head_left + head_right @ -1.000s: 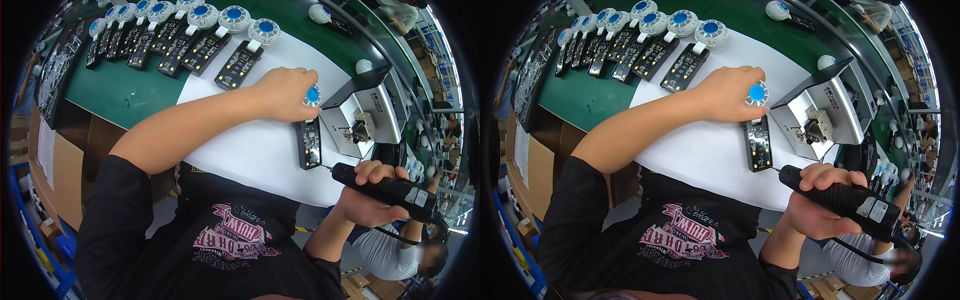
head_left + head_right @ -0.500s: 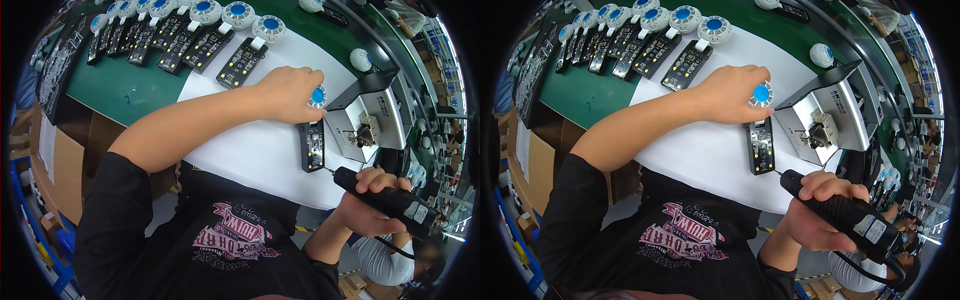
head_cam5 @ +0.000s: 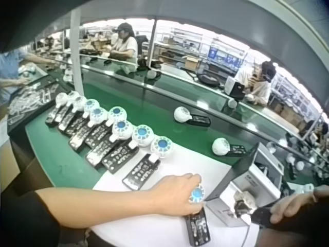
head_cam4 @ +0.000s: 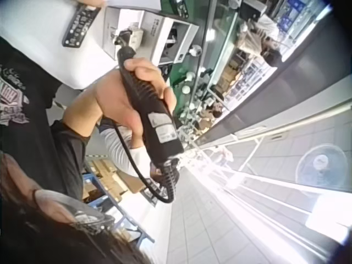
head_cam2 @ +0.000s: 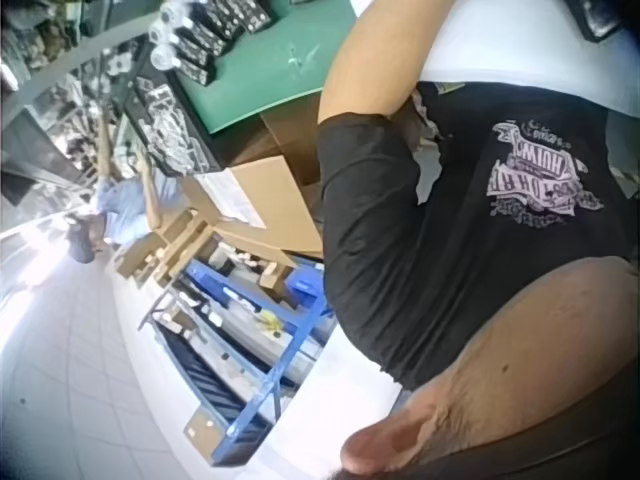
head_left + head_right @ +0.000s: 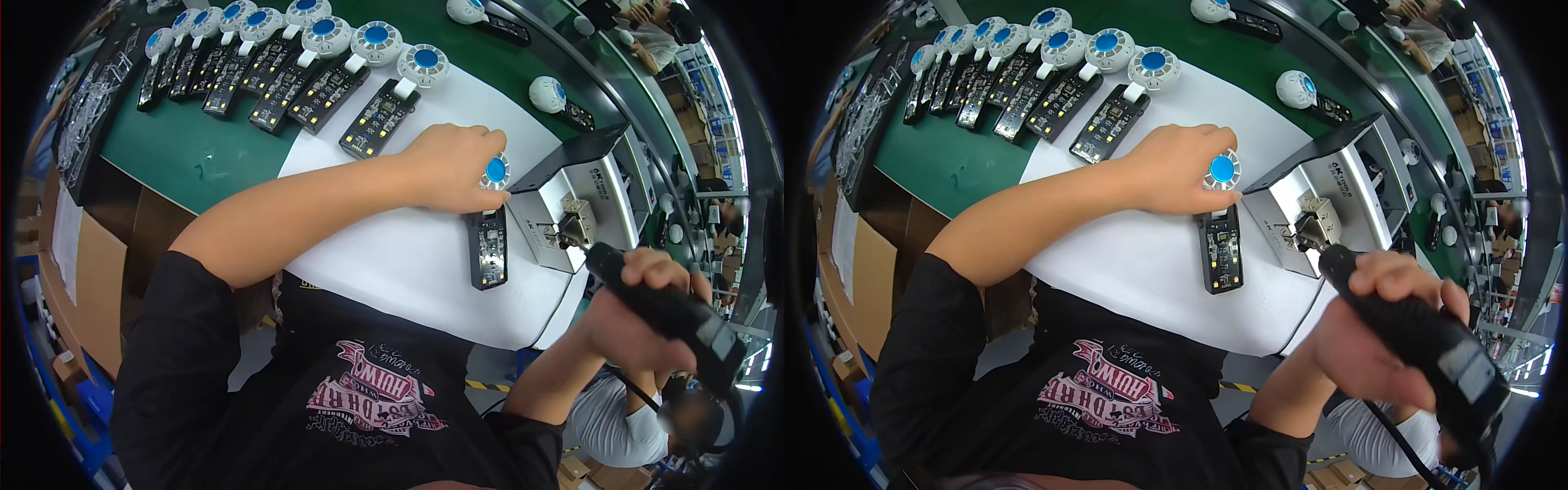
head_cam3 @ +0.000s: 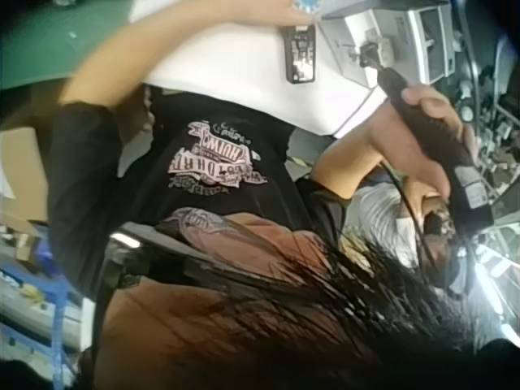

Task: Assembling and inspecting electronic components on a production line.

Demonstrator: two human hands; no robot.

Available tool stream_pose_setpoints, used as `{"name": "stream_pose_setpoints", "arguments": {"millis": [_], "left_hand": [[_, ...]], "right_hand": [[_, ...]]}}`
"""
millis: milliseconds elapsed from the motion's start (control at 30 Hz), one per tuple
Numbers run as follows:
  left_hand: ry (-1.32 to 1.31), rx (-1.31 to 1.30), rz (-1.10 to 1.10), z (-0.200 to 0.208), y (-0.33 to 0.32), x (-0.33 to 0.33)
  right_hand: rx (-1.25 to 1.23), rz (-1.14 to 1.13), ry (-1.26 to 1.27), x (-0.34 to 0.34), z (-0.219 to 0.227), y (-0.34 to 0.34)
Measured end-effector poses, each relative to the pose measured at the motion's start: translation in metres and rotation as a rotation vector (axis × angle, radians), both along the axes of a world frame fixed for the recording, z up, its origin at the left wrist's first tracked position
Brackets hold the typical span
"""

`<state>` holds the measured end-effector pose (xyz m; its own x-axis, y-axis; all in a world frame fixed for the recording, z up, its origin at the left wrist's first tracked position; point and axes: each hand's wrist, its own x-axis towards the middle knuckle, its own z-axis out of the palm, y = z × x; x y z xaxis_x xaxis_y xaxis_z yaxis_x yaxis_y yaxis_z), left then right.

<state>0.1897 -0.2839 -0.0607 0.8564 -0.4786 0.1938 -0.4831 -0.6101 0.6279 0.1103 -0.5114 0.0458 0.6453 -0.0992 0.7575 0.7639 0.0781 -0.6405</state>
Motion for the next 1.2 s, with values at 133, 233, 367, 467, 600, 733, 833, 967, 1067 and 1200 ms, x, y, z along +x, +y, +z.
{"name": "stream_pose_setpoints", "arguments": {"millis": [133, 233, 367, 467, 600, 733, 833, 967, 1067, 1200], "left_hand": [[-0.040, -0.020, 0.024, -0.001, -0.002, 0.002], [-0.039, -0.037, 0.048, -0.003, -0.001, 0.002], [-0.024, -0.048, 0.073, -0.003, -0.001, 0.004], [-0.001, -0.039, 0.062, -0.001, -0.002, 0.004], [-0.036, -0.037, 0.068, -0.003, -0.002, 0.006], [-0.013, 0.000, 0.079, -0.003, -0.002, 0.004], [-0.020, 0.011, 0.084, -0.002, -0.001, 0.003], [-0.021, 0.007, 0.083, -0.003, -0.003, 0.003], [-0.031, 0.015, 0.086, -0.003, -0.002, 0.004], [-0.035, 0.017, 0.083, -0.003, -0.003, 0.005]], "right_hand": [[0.024, -0.132, 0.085, 0.017, -0.025, 0.001], [0.107, 0.035, 0.117, 0.018, -0.019, 0.003], [0.059, 0.178, 0.142, -0.012, -0.014, 0.014], [0.018, 0.214, 0.177, -0.034, -0.021, 0.024], [0.032, 0.219, 0.220, -0.043, -0.033, 0.025], [0.043, 0.205, 0.242, -0.047, -0.038, 0.024], [0.050, 0.184, 0.253, -0.048, -0.040, 0.025], [0.064, 0.190, 0.228, -0.049, -0.043, 0.025], [0.062, 0.178, 0.221, -0.049, -0.044, 0.026], [0.051, 0.147, 0.221, -0.050, -0.042, 0.028]]}}
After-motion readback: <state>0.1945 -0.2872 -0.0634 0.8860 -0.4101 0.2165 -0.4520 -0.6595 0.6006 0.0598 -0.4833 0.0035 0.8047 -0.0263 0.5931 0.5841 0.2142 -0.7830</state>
